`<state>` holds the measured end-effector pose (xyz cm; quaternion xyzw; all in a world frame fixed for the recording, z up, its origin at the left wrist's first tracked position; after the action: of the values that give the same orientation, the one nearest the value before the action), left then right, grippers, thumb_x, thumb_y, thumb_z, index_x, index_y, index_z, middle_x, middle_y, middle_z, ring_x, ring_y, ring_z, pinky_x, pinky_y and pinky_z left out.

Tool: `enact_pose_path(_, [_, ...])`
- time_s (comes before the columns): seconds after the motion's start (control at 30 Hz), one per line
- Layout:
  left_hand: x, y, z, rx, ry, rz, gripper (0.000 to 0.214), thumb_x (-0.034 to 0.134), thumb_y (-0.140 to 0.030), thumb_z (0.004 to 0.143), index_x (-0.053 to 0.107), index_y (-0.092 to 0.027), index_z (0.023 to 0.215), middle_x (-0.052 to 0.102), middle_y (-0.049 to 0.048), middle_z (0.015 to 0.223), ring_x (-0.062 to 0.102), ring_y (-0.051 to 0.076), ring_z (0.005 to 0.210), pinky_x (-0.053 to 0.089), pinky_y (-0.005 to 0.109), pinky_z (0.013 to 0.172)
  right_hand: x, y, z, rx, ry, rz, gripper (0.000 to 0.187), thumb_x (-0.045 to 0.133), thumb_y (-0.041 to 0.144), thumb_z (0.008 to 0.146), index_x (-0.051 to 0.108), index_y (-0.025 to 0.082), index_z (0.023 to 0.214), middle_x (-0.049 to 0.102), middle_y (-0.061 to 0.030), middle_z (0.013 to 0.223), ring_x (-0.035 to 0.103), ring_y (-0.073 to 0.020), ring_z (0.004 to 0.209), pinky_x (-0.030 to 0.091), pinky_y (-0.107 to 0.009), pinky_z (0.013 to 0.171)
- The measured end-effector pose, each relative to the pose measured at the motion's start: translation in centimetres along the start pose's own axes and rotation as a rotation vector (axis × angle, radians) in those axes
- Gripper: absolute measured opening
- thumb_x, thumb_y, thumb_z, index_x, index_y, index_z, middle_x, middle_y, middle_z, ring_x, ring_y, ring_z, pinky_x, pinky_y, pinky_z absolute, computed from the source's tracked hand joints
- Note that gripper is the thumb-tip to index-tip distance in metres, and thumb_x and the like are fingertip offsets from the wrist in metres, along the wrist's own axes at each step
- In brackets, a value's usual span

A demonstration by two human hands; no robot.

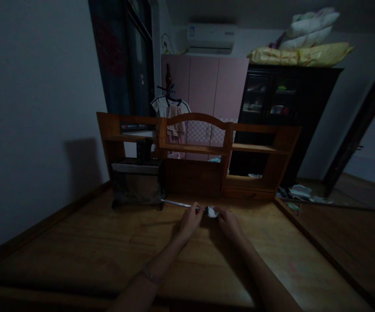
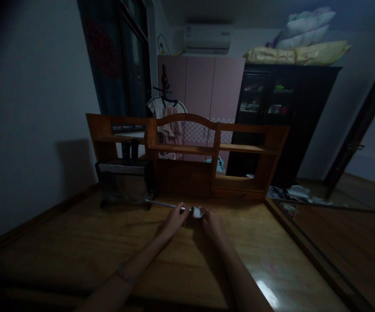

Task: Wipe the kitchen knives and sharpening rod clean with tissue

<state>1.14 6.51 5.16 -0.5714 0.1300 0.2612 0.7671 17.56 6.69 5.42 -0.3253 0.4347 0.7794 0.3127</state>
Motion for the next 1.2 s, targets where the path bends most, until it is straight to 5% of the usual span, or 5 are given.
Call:
enact_pose_path(0.87, [2.2,3.1,1.2,0.01,0.015,-0.012,0.027,0.042,-0.042,0.088,0.057,-0.02,0.087,0.057,-0.0017,0.061,0.053,0.011,0.051,0.036,0.02,0.051,0.1,0.2,-0.1,-0.014,0.011,0.024,0.044,0.042,0.011,0.078,0.06,0.019,0.117,0.066,-0.0076,0.112,0.059,-0.0183,0.105,0.04,-0.026,0.091])
enact_pose_path(1.2, [1.3,2.1,0.7,0.005,0.006,-0.004,0.023,0.045,-0.04,0.086,0.058,-0.02,0.086,0.061,-0.0004,0.066,0.056,0.013,0.058,0.039,0.021,0.056,-0.2,0.6,-0.2,0.004,0.022,0.018,0.043,0.042,0.01,0.08,0.06,0.019,0.118,0.064,-0.006,0.116,0.057,-0.0172,0.108,0.038,-0.025,0.094])
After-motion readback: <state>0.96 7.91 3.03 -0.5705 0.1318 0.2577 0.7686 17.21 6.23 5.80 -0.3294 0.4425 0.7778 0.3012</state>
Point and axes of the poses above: each hand's wrist, its own z-axis towards the middle knuckle, its own x-axis out of the palm, y = z × x, the point moved 9 cm from there along z, towards the middle knuckle
